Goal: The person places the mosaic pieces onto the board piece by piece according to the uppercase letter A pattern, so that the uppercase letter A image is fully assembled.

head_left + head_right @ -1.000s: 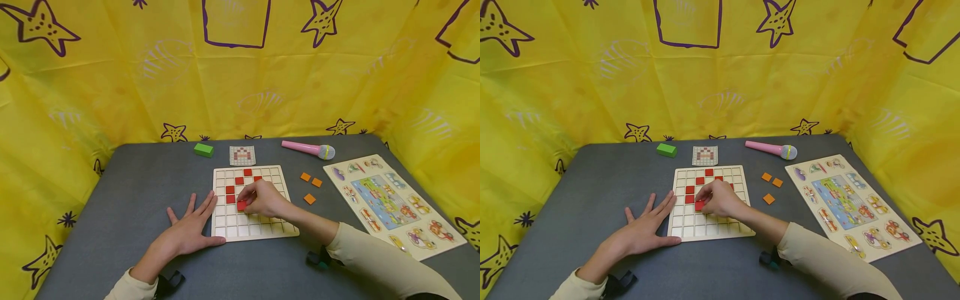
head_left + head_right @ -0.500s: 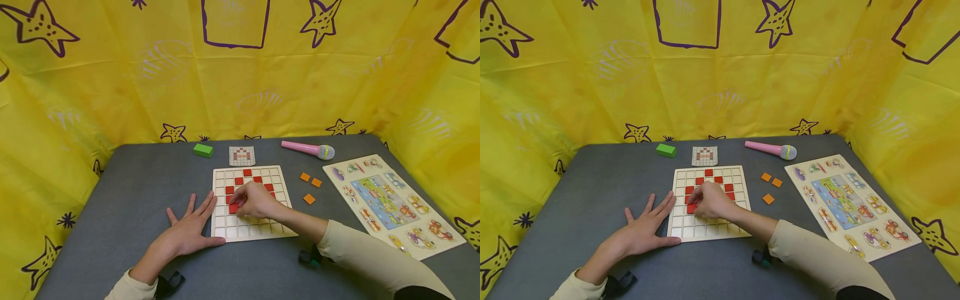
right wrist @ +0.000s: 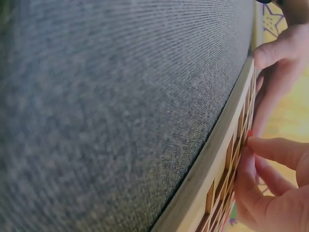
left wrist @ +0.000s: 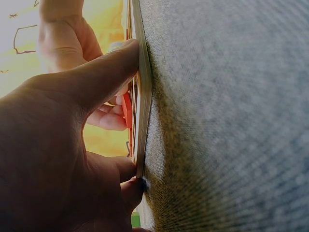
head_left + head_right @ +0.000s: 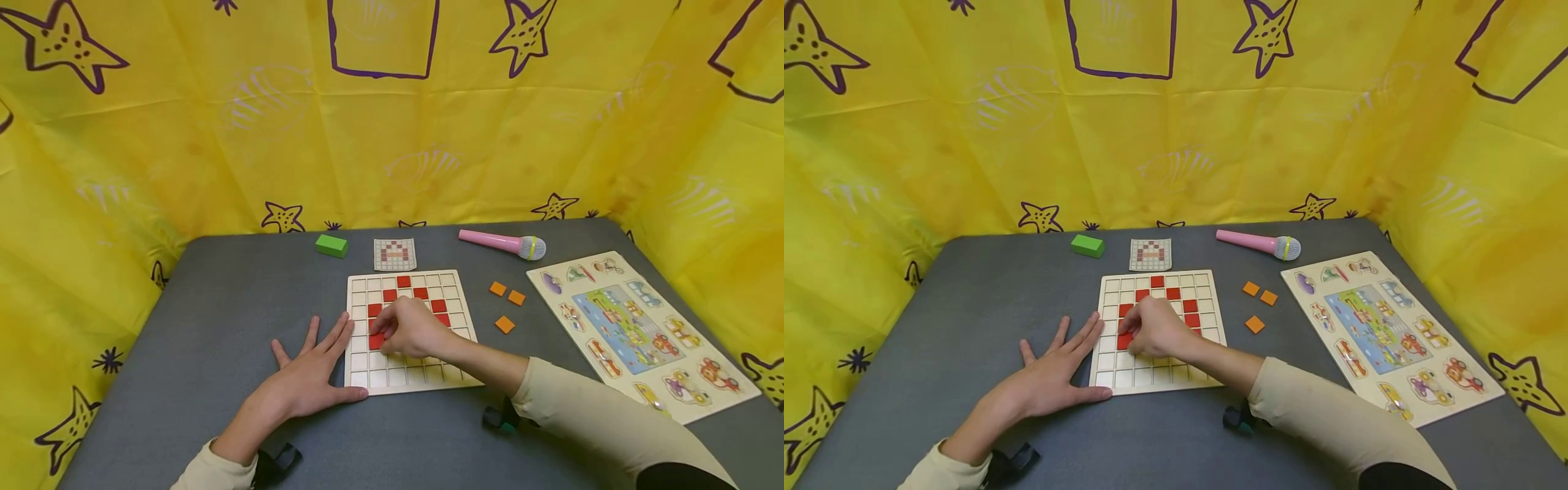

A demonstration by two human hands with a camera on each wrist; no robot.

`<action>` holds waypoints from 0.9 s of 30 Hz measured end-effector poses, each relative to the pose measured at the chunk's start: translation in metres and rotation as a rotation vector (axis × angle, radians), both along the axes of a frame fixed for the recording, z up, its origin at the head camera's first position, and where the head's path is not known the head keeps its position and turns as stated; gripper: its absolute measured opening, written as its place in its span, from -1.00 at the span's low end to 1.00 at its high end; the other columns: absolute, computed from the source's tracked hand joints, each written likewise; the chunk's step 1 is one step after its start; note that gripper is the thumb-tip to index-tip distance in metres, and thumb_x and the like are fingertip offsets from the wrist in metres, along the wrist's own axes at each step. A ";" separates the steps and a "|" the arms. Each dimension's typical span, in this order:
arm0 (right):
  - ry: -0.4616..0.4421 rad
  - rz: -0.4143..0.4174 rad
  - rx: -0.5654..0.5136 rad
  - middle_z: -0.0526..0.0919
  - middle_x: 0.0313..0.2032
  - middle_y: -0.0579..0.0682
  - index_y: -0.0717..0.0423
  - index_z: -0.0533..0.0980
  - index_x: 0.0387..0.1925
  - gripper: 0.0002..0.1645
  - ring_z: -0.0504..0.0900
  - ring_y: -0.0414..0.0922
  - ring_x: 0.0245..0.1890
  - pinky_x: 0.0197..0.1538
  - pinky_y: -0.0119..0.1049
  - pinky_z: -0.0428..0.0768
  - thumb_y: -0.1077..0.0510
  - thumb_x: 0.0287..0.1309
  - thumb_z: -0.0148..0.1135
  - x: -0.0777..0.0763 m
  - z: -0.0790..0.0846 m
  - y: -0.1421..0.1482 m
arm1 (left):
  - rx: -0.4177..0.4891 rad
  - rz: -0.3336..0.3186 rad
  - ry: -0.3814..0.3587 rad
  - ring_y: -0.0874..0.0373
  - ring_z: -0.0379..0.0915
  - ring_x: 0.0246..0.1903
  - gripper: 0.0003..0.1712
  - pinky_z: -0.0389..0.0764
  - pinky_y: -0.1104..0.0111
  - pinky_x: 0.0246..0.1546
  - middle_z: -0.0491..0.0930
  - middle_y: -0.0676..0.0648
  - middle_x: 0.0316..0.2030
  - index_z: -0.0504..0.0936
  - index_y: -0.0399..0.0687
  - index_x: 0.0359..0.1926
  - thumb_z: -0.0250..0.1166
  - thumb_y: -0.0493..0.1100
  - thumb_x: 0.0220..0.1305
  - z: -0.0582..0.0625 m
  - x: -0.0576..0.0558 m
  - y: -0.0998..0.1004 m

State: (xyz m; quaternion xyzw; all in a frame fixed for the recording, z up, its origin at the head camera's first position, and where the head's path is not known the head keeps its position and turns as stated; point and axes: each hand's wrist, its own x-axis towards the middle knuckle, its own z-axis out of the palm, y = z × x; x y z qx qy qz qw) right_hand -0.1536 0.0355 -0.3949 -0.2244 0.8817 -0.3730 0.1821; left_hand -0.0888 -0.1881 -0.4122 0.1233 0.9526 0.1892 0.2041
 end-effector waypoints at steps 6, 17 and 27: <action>0.013 0.002 0.005 0.78 -0.37 -0.10 0.09 0.79 -0.24 -0.67 0.63 -0.27 -0.38 -0.24 -0.40 0.63 0.41 -0.12 0.58 0.000 0.000 -0.002 | -0.003 0.002 0.011 -0.32 -0.60 0.64 0.38 -0.59 -0.72 0.08 -0.33 0.19 0.69 -0.15 0.33 0.70 0.34 0.63 0.05 -0.002 0.000 0.000; 0.017 0.009 0.006 0.78 -0.35 -0.11 0.08 0.79 -0.24 -0.65 0.64 -0.27 -0.38 -0.23 -0.40 0.63 0.41 -0.12 0.59 -0.002 0.000 -0.002 | -0.005 -0.002 0.013 -0.32 -0.60 0.64 0.37 -0.59 -0.72 0.08 -0.34 0.20 0.69 -0.16 0.33 0.70 0.33 0.64 0.06 -0.002 0.000 -0.001; -0.009 -0.005 -0.007 0.78 -0.34 -0.11 0.05 0.79 -0.24 -0.65 0.66 -0.23 -0.35 -0.23 -0.37 0.65 0.41 -0.12 0.61 -0.001 0.001 -0.001 | -0.004 0.002 0.010 -0.30 -0.61 0.64 0.38 -0.59 -0.72 0.08 -0.33 0.19 0.69 -0.15 0.33 0.70 0.34 0.63 0.05 -0.001 0.000 0.000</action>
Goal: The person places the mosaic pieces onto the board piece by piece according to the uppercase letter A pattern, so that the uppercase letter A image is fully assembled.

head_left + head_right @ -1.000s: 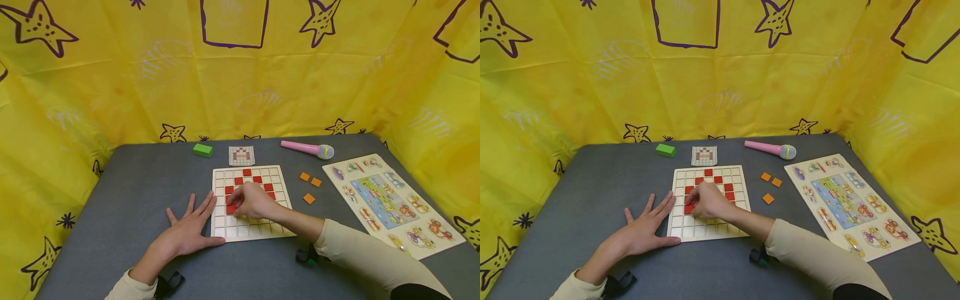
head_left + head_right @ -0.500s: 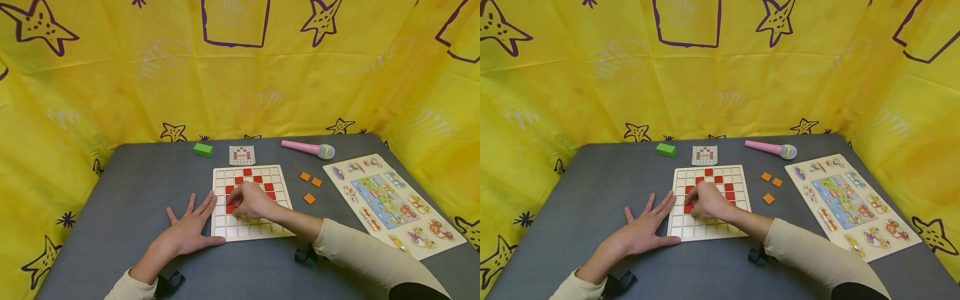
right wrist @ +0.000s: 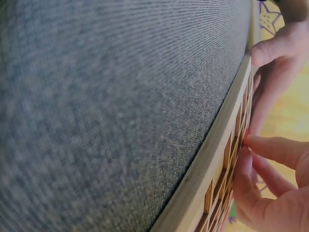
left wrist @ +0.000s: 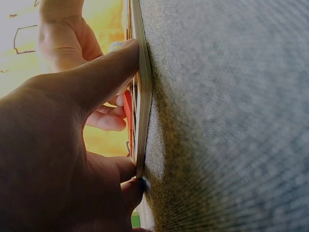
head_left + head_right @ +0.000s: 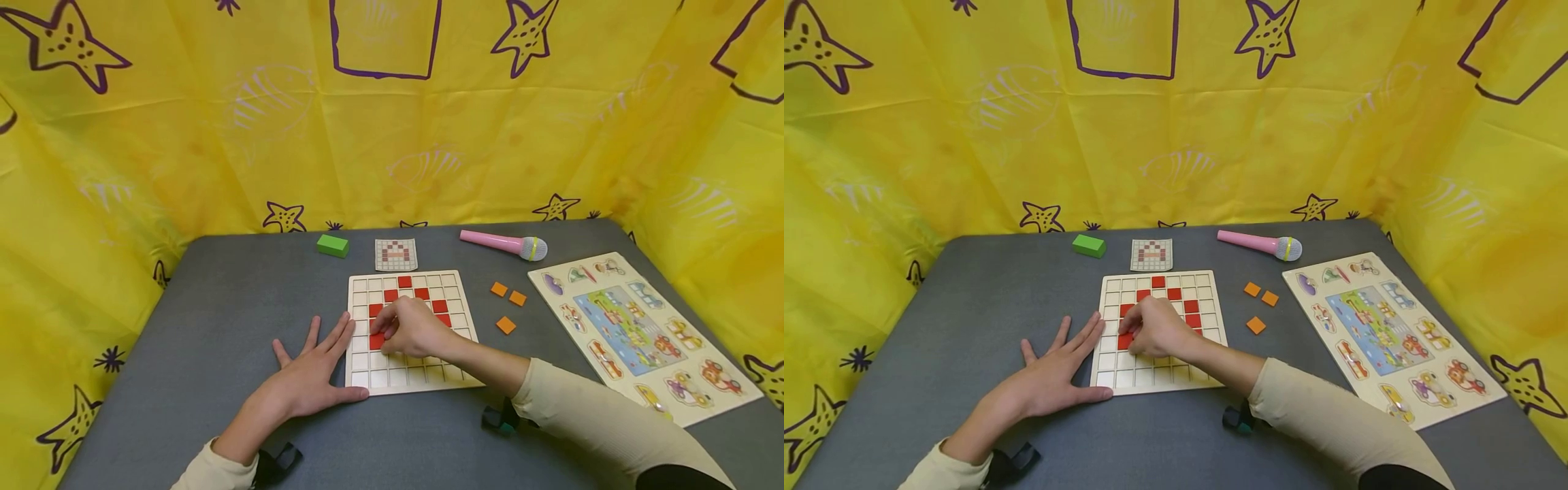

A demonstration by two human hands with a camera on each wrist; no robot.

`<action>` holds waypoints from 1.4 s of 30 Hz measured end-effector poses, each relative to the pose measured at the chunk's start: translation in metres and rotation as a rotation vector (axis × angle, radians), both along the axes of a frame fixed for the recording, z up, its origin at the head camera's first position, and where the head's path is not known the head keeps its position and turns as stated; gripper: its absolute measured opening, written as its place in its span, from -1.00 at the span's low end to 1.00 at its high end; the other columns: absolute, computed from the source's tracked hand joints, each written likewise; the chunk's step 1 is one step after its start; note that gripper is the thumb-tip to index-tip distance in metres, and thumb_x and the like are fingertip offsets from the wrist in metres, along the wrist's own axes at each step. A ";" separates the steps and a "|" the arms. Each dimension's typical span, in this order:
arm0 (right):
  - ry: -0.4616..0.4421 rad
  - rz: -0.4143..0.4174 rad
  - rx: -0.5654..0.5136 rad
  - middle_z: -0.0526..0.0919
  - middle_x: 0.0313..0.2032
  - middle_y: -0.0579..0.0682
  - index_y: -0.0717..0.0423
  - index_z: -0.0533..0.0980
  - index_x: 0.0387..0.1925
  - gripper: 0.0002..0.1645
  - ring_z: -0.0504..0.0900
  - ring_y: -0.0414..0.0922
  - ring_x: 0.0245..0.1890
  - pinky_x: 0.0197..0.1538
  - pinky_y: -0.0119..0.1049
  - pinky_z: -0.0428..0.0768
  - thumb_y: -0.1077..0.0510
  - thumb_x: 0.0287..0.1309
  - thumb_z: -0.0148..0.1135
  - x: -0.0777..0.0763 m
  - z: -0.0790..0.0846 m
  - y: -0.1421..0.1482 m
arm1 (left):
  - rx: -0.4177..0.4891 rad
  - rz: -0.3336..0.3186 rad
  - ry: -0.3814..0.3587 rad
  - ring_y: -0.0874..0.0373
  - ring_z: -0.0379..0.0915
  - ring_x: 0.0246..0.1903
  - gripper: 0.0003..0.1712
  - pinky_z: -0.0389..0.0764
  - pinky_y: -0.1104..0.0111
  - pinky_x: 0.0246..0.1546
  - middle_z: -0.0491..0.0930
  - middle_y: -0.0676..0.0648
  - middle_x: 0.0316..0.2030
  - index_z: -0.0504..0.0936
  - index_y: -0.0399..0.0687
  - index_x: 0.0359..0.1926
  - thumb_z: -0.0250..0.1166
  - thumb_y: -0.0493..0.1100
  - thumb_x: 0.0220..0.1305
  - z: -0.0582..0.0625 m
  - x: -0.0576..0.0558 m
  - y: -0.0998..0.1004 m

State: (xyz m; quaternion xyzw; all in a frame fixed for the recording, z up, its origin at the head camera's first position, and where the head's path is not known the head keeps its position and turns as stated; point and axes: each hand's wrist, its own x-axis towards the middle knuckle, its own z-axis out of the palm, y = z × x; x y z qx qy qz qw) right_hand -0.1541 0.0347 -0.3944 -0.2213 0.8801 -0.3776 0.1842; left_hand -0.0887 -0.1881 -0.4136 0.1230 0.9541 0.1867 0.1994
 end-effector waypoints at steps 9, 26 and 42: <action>-0.008 0.007 -0.024 0.79 -0.34 -0.10 0.07 0.78 -0.24 -0.67 0.67 -0.21 -0.36 -0.27 -0.37 0.65 0.41 -0.10 0.58 0.000 -0.001 0.003 | 0.005 -0.003 0.004 -0.31 -0.61 0.64 0.37 -0.58 -0.72 0.08 -0.34 0.20 0.69 -0.15 0.33 0.70 0.35 0.62 0.05 0.001 0.000 0.000; 0.046 -0.004 -0.047 0.75 -0.40 -0.15 0.02 0.80 -0.24 -0.73 0.66 -0.23 -0.36 -0.25 -0.31 0.58 0.35 -0.02 0.53 0.001 0.005 0.036 | -0.006 0.003 -0.013 -0.31 -0.62 0.64 0.38 -0.60 -0.71 0.08 -0.34 0.20 0.69 -0.16 0.33 0.70 0.34 0.64 0.05 0.001 0.000 0.001; 0.053 -0.116 -0.025 0.74 -0.40 -0.09 0.05 0.79 -0.21 -0.76 0.64 -0.17 -0.35 -0.29 -0.27 0.61 0.32 0.04 0.52 0.000 0.007 0.089 | -0.007 -0.001 -0.015 -0.31 -0.62 0.64 0.40 -0.62 -0.71 0.06 -0.35 0.20 0.69 -0.18 0.33 0.70 0.34 0.64 0.04 0.001 -0.001 0.001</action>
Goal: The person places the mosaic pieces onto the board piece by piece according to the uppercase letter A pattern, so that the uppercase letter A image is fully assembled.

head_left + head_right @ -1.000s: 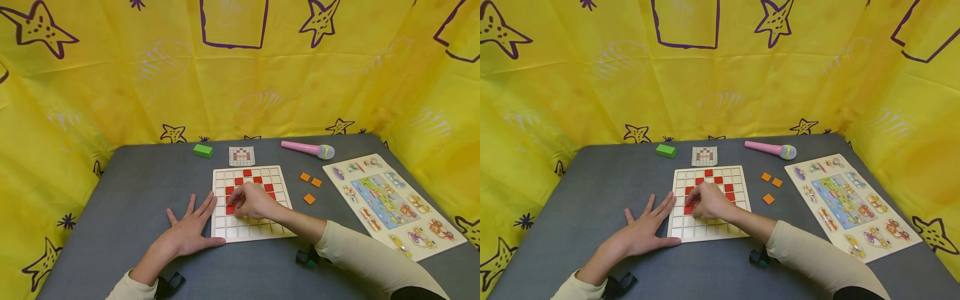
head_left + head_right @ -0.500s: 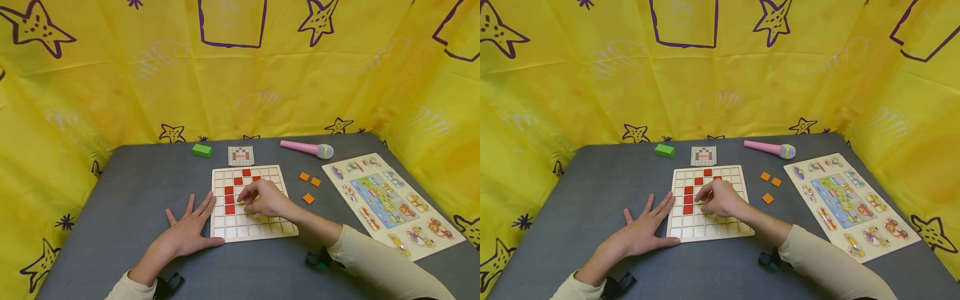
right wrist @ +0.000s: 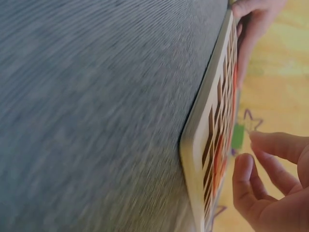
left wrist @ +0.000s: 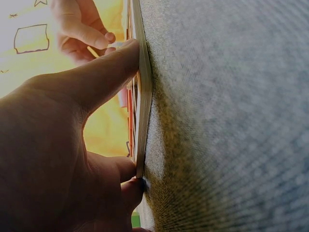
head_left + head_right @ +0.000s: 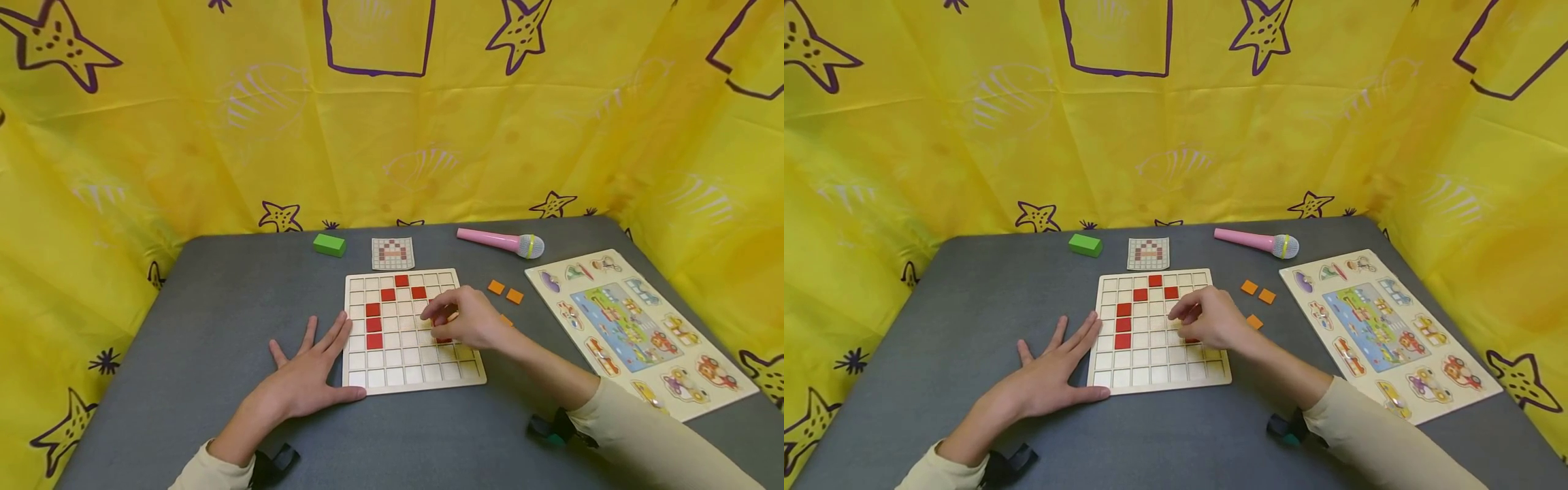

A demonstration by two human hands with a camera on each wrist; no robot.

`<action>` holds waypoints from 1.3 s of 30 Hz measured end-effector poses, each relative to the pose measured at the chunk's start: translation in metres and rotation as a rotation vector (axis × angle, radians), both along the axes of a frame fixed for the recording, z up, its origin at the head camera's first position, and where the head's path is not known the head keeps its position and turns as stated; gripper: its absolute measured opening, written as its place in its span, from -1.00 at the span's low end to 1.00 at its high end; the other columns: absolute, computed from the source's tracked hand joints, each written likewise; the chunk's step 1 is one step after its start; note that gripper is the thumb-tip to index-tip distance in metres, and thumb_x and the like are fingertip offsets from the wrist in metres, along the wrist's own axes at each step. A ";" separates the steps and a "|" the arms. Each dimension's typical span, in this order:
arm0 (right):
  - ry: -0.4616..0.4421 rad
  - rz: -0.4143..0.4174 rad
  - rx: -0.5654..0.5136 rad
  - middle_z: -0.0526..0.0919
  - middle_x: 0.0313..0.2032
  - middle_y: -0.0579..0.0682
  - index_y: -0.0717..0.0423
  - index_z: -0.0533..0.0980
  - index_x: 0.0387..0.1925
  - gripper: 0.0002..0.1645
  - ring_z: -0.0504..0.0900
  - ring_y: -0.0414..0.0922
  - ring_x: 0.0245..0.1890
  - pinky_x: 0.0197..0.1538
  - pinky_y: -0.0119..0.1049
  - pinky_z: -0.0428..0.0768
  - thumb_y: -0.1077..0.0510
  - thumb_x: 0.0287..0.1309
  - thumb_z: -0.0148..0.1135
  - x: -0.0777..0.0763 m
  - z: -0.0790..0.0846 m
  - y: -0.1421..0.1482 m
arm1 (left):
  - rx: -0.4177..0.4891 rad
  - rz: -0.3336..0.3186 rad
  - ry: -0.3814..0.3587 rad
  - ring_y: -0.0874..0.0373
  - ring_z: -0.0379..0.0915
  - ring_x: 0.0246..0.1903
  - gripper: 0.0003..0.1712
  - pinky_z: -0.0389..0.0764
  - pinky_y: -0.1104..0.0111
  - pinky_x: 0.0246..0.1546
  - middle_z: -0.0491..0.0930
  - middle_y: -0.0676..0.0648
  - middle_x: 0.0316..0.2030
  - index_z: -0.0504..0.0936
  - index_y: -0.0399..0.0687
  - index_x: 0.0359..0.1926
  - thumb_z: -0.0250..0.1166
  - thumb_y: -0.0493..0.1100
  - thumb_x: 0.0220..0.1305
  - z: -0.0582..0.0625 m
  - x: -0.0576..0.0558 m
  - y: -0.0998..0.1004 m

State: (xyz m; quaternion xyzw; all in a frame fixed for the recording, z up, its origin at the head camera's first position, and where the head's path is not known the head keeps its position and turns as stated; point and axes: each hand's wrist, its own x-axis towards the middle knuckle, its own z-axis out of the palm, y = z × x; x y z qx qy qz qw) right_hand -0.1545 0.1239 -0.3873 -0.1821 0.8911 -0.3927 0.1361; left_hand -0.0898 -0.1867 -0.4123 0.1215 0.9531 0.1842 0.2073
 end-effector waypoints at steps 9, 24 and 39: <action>-0.011 -0.073 0.024 0.72 -0.35 -0.05 0.09 0.78 -0.15 -0.73 0.62 -0.13 -0.33 -0.27 -0.31 0.57 0.31 0.05 0.53 -0.001 -0.003 0.033 | 0.011 -0.006 0.003 -0.30 -0.63 0.64 0.39 -0.62 -0.71 0.07 -0.36 0.20 0.69 -0.19 0.33 0.70 0.33 0.63 0.06 0.001 0.001 -0.001; 0.036 -0.147 0.085 0.75 -0.30 0.02 0.11 0.77 -0.12 -0.65 0.64 -0.11 -0.28 -0.25 -0.35 0.57 0.39 0.00 0.48 -0.002 -0.004 0.081 | -0.006 -0.003 0.006 -0.31 -0.63 0.63 0.39 -0.62 -0.71 0.06 -0.37 0.20 0.69 -0.19 0.34 0.70 0.31 0.66 0.05 0.000 0.000 0.000; 0.047 -0.093 0.146 0.79 -0.17 -0.03 0.03 0.78 -0.14 -0.57 0.65 -0.06 -0.15 -0.07 -0.20 0.57 0.44 -0.08 0.46 -0.004 -0.010 0.107 | -0.003 0.000 0.003 -0.31 -0.65 0.63 0.39 -0.62 -0.71 0.07 -0.35 0.18 0.69 -0.18 0.32 0.70 0.32 0.65 0.05 0.001 0.001 0.001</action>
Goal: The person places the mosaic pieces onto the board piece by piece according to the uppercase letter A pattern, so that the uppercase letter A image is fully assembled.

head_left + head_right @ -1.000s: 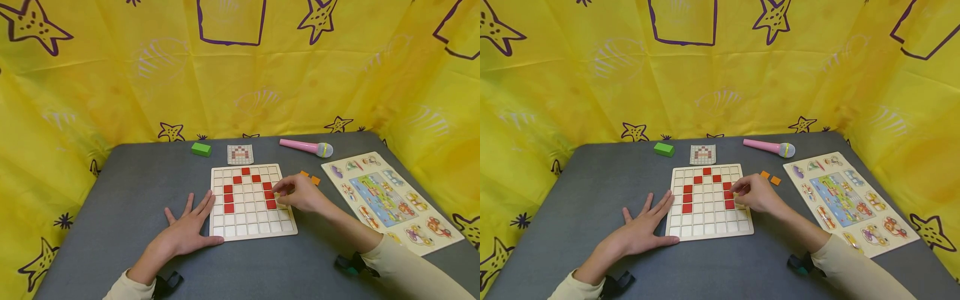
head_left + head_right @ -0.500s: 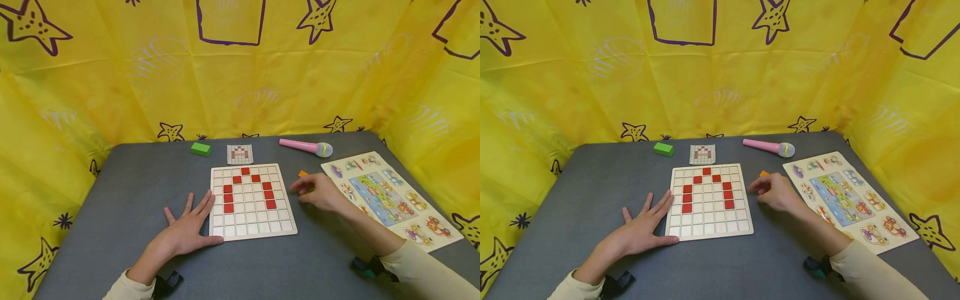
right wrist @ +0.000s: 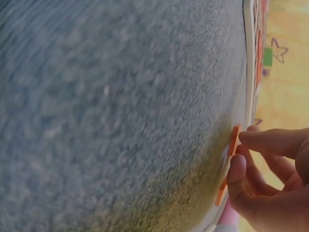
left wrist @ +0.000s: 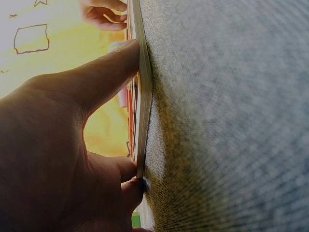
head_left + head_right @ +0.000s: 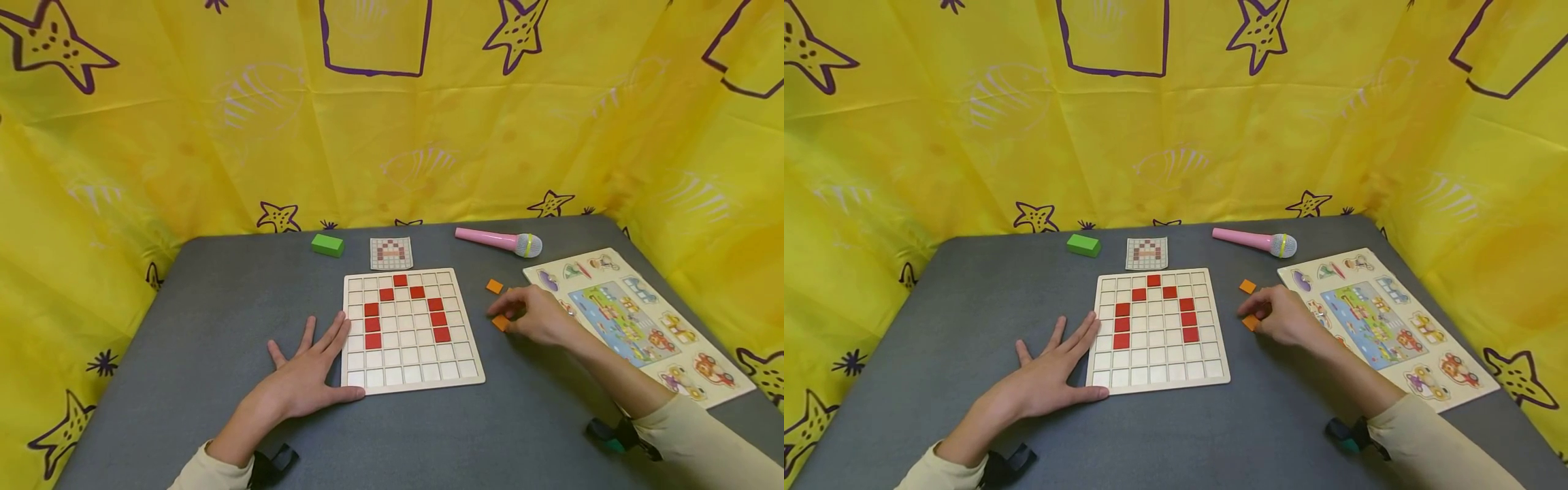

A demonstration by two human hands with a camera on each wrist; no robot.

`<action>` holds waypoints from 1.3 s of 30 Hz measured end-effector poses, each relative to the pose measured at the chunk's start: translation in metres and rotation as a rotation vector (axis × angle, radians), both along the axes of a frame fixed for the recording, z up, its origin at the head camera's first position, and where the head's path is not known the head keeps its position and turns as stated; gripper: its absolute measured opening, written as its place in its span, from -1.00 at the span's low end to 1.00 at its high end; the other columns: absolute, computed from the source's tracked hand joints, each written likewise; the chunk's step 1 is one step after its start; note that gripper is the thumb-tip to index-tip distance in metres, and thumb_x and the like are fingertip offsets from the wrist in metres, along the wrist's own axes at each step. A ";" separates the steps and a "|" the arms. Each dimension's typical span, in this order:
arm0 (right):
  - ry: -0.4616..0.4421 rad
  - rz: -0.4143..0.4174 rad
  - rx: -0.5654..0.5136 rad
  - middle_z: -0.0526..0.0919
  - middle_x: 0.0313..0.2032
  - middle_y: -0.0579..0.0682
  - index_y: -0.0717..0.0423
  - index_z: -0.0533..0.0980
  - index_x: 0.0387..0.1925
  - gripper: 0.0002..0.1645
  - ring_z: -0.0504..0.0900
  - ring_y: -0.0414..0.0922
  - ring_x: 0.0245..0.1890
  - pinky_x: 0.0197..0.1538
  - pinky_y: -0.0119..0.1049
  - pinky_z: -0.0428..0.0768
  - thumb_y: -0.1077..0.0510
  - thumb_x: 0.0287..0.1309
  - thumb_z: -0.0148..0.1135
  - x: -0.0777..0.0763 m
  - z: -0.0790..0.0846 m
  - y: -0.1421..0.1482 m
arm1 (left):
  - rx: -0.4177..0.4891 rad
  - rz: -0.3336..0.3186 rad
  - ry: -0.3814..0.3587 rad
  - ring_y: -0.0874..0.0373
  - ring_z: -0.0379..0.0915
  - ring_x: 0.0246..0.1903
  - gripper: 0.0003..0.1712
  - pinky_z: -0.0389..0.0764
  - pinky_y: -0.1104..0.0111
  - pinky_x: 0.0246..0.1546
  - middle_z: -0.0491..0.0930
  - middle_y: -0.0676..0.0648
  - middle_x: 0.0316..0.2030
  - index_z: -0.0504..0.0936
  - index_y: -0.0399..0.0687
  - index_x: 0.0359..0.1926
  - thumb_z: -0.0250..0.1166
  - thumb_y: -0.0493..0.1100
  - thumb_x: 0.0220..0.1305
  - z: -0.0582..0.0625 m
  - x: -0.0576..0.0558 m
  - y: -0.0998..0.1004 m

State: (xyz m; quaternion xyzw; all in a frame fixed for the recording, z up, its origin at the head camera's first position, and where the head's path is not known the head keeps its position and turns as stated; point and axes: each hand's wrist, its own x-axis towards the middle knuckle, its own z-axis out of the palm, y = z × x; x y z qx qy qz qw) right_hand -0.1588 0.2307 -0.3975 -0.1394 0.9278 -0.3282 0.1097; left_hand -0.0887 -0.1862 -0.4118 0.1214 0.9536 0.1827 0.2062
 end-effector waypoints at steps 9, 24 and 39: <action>0.035 0.069 0.020 0.76 -0.15 -0.06 -0.02 0.79 -0.15 -0.59 0.64 -0.08 -0.16 -0.08 -0.22 0.60 0.44 -0.03 0.50 -0.002 -0.004 0.005 | 0.005 0.003 -0.002 -0.32 -0.63 0.63 0.39 -0.62 -0.70 0.08 -0.35 0.18 0.69 -0.18 0.32 0.70 0.33 0.64 0.05 0.001 0.000 0.000; 0.090 0.114 0.037 0.75 -0.22 -0.12 -0.02 0.81 -0.16 -0.64 0.62 -0.13 -0.21 -0.12 -0.27 0.60 0.38 -0.03 0.56 -0.004 -0.006 0.006 | 0.003 0.004 -0.008 -0.32 -0.64 0.63 0.39 -0.64 -0.70 0.07 -0.37 0.19 0.69 -0.19 0.35 0.70 0.32 0.65 0.05 0.000 0.000 0.000; 0.078 0.066 0.018 0.78 -0.19 -0.05 0.05 0.81 -0.12 -0.68 0.66 -0.13 -0.22 -0.16 -0.35 0.60 0.29 0.02 0.59 -0.007 -0.004 -0.003 | 0.000 0.001 -0.006 -0.31 -0.64 0.63 0.40 -0.66 -0.70 0.06 -0.37 0.19 0.69 -0.20 0.35 0.70 0.31 0.66 0.05 -0.001 -0.001 0.000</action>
